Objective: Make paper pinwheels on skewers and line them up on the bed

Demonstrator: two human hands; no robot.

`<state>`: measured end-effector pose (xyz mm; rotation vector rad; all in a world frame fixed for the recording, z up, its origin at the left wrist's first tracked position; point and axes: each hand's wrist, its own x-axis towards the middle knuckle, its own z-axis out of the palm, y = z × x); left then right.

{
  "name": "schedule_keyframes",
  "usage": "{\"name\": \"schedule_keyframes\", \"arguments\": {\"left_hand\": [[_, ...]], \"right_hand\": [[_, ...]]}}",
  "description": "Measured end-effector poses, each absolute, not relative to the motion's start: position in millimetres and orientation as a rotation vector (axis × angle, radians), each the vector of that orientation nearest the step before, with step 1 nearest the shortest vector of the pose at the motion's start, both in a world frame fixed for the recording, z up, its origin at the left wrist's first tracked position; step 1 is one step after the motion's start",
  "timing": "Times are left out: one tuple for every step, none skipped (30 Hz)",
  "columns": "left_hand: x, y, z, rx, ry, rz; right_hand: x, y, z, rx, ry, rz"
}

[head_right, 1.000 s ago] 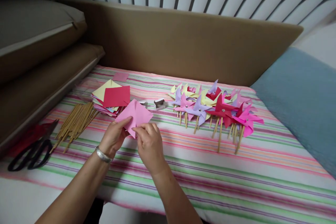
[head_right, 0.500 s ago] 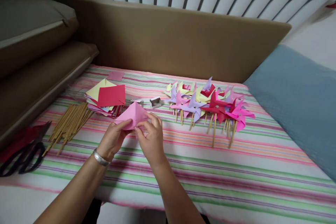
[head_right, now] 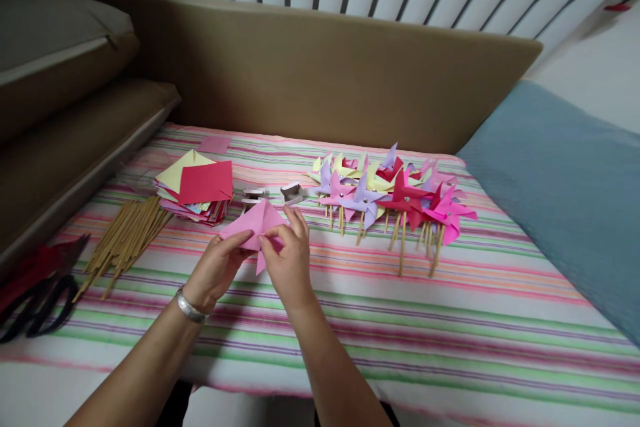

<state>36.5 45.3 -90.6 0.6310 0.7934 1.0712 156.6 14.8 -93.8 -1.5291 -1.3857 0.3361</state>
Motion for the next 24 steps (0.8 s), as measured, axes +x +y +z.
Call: {"name": "schedule_keyframes", "arguments": {"left_hand": [[36.7,45.1,-89.8,0.626,0.787,1.074],[37.1,44.6,-88.7,0.632,0.777,1.075],[37.7,44.0,-87.4,0.648,0.765,1.074],[38.5,43.1,-86.2,0.673,0.755,1.073],[39.4,42.3,-85.1,0.699,0.752,1.077],[40.4,41.5,-84.4,0.720,0.759,1.083],[41.2,41.0,-84.1,0.733,0.776,1.091],[41.7,40.8,-84.4,0.735,0.796,1.097],[41.8,40.9,-85.0,0.729,0.818,1.102],[41.4,41.5,-86.1,0.717,0.839,1.104],[40.6,42.3,-87.3,0.704,0.858,1.106],[39.4,43.4,-88.5,0.694,0.874,1.105],[37.8,44.7,-89.7,0.689,0.888,1.103],[36.2,45.9,-90.7,0.689,0.900,1.096],[34.5,47.1,-91.4,0.692,0.912,1.084],[33.1,48.1,-91.9,0.697,0.925,1.064],[31.9,48.9,-92.2,0.704,0.939,1.037],[31.2,49.2,-92.3,0.712,0.954,1.004],[30.9,49.3,-92.3,0.720,0.966,0.972],[31.0,49.0,-92.2,0.730,0.974,0.942],[31.4,48.4,-92.1,0.741,0.980,0.916],[32.0,47.6,-92.1,0.751,0.983,0.896],[32.7,46.7,-92.3,0.760,0.983,0.881],[33.5,45.9,-92.5,0.769,0.982,0.872]], "right_hand": [[156.4,14.9,-93.7,-1.528,-1.380,0.337],[156.3,15.0,-93.8,-1.528,-1.374,0.336],[156.1,15.1,-94.1,-1.528,-1.370,0.334],[155.9,15.2,-94.5,-1.529,-1.367,0.331],[155.6,15.4,-95.1,-1.528,-1.365,0.327],[155.3,15.5,-95.7,-1.527,-1.365,0.323],[154.9,15.5,-96.1,-1.523,-1.370,0.322],[154.4,15.5,-96.3,-1.520,-1.375,0.325],[154.2,15.3,-96.0,-1.516,-1.380,0.336],[154.3,15.0,-95.2,-1.513,-1.382,0.351],[155.0,14.7,-93.8,-1.509,-1.377,0.371],[156.4,14.4,-91.9,-1.505,-1.361,0.400],[158.6,14.3,-89.6,-1.500,-1.332,0.443],[161.7,14.4,-87.4,-1.493,-1.288,0.505],[165.4,14.7,-85.3,-1.484,-1.231,0.584],[169.4,15.3,-83.6,-1.472,-1.164,0.675],[173.5,15.9,-82.5,-1.455,-1.099,0.778],[177.3,16.6,-82.1,-1.434,-1.043,0.880],[180.3,17.3,-82.1,-1.409,-1.003,0.973],[182.5,17.7,-82.7,-1.384,-0.982,1.051],[183.6,18.0,-83.5,-1.362,-0.974,1.112],[183.9,18.2,-84.5,-1.346,-0.974,1.156],[183.5,18.2,-85.6,-1.340,-0.977,1.183],[182.6,18.2,-86.8,-1.343,-0.982,1.195]]}}
